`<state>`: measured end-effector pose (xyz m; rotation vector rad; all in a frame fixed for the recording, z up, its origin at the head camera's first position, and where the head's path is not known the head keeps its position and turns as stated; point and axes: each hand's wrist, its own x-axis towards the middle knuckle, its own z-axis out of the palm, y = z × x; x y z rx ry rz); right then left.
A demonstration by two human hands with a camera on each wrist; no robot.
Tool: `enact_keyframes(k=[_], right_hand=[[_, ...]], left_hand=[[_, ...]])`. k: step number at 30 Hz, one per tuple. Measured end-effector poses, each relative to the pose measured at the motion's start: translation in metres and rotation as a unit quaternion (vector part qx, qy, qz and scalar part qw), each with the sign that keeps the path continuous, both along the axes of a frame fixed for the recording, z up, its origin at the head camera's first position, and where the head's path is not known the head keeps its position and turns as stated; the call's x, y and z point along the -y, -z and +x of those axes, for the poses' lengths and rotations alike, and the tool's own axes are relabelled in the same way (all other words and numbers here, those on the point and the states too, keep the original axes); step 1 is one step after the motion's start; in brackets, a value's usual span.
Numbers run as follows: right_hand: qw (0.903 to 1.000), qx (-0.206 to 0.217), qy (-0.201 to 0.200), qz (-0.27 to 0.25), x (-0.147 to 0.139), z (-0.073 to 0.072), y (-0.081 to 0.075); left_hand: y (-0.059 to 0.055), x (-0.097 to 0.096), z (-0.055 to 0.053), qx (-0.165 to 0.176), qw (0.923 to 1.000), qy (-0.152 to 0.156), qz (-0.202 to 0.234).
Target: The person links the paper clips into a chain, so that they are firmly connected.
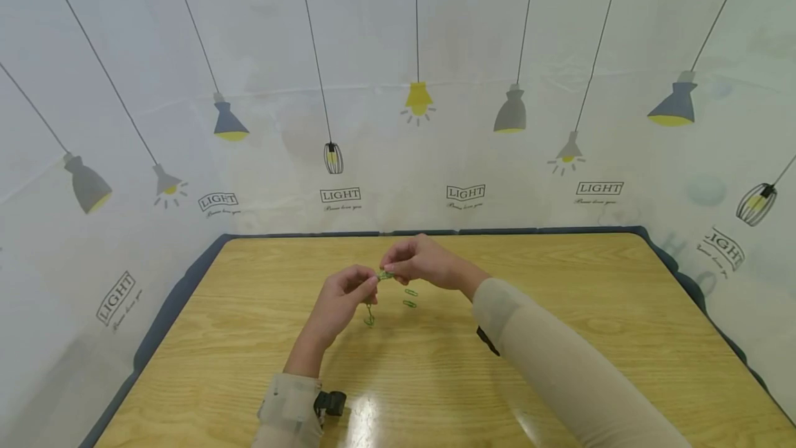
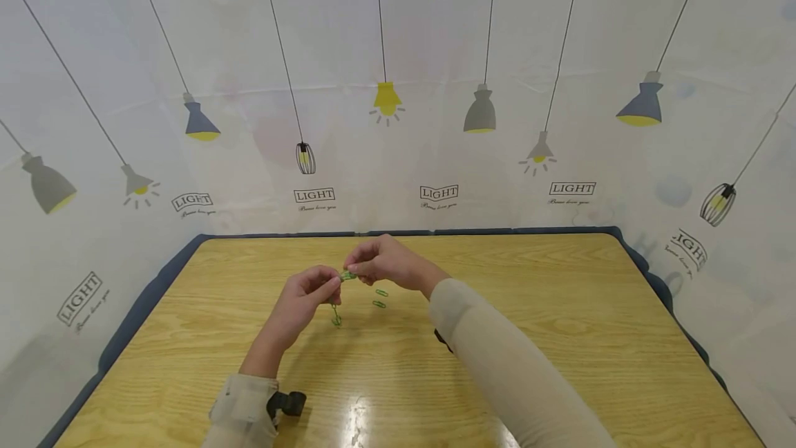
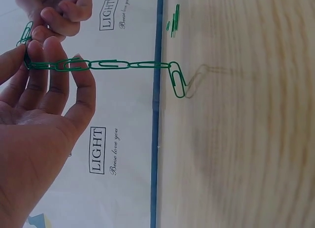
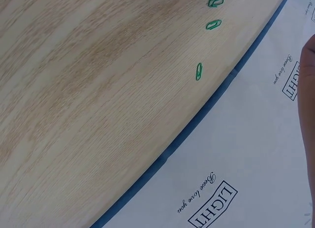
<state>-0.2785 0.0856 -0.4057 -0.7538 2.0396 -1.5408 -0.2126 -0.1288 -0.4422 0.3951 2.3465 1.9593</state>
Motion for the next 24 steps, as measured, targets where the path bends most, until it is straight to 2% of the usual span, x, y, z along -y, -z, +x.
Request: enact_keyframes(k=[6, 24], right_hand=[[0.9997, 0.020, -0.008, -0.008, -0.0011, 0.0009, -0.0005], [0.9998, 0.020, -0.009, 0.005, -0.0018, 0.0013, 0.0000]], left_hand=[[-0.0008, 0.0007, 0.0018, -0.001, 1.0000, 0.002, -0.005], [-0.0031, 0.0006, 0.0043, -0.005, 0.9998, -0.006, -0.017]])
